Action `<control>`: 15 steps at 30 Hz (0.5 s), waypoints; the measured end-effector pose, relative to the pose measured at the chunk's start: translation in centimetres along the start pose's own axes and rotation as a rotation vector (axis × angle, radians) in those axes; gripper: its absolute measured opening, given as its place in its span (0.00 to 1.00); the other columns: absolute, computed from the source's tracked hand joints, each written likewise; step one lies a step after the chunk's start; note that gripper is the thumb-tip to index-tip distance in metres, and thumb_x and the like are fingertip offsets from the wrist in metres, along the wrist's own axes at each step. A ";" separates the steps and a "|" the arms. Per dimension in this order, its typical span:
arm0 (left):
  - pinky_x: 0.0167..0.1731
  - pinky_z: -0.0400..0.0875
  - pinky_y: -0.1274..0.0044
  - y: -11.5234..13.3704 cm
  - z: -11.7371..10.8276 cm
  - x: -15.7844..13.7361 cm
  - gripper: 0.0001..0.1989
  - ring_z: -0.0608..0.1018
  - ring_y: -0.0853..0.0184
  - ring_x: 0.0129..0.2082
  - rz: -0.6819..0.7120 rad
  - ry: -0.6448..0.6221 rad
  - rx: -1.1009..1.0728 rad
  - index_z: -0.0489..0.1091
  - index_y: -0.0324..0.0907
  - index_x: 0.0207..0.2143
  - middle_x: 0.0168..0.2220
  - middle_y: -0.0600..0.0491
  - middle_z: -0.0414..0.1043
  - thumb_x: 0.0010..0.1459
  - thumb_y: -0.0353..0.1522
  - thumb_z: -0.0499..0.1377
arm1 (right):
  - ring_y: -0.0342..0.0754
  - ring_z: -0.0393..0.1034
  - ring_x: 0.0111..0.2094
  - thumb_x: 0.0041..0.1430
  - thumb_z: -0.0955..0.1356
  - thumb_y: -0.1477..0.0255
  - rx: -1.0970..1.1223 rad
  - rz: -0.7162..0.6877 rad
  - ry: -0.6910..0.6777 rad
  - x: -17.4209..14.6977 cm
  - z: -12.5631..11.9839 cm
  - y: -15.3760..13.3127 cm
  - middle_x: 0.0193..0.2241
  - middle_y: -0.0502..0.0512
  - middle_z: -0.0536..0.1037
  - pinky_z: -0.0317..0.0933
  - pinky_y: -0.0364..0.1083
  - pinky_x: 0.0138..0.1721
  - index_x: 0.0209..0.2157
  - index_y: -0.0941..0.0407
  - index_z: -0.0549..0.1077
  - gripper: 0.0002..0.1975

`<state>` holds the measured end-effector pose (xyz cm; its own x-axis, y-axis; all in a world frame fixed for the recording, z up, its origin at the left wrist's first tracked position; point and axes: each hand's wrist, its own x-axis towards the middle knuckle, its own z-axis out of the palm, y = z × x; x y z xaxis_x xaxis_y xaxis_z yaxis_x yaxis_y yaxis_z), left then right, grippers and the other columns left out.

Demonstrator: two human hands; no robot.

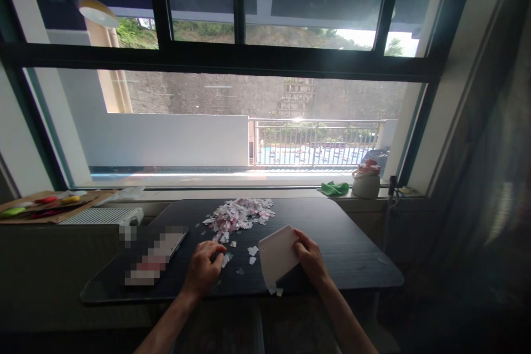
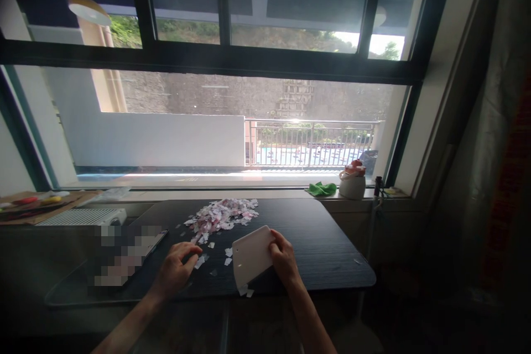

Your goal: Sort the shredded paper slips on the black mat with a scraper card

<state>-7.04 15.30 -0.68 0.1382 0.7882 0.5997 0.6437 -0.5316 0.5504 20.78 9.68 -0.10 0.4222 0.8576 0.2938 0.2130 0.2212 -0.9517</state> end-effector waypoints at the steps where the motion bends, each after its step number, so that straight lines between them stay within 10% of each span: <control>1: 0.43 0.69 0.69 -0.1 0.0 0.0 0.10 0.74 0.59 0.39 0.002 0.003 0.002 0.74 0.44 0.25 0.31 0.49 0.76 0.46 0.34 0.52 | 0.53 0.71 0.35 0.44 0.63 0.67 -0.001 0.004 0.011 0.0 0.0 0.1 0.32 0.54 0.80 0.64 0.46 0.34 0.41 0.58 0.78 0.22; 15: 0.44 0.68 0.68 -0.3 0.0 0.2 0.09 0.74 0.59 0.40 0.016 0.001 0.012 0.73 0.45 0.25 0.31 0.50 0.76 0.46 0.33 0.53 | 0.54 0.72 0.34 0.43 0.63 0.65 -0.044 0.013 0.047 -0.3 0.0 -0.9 0.32 0.56 0.80 0.65 0.47 0.35 0.37 0.59 0.79 0.22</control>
<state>-7.17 15.59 -0.78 0.1482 0.7794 0.6088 0.6505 -0.5405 0.5336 20.48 9.27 0.64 0.4656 0.8376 0.2858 0.2448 0.1884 -0.9511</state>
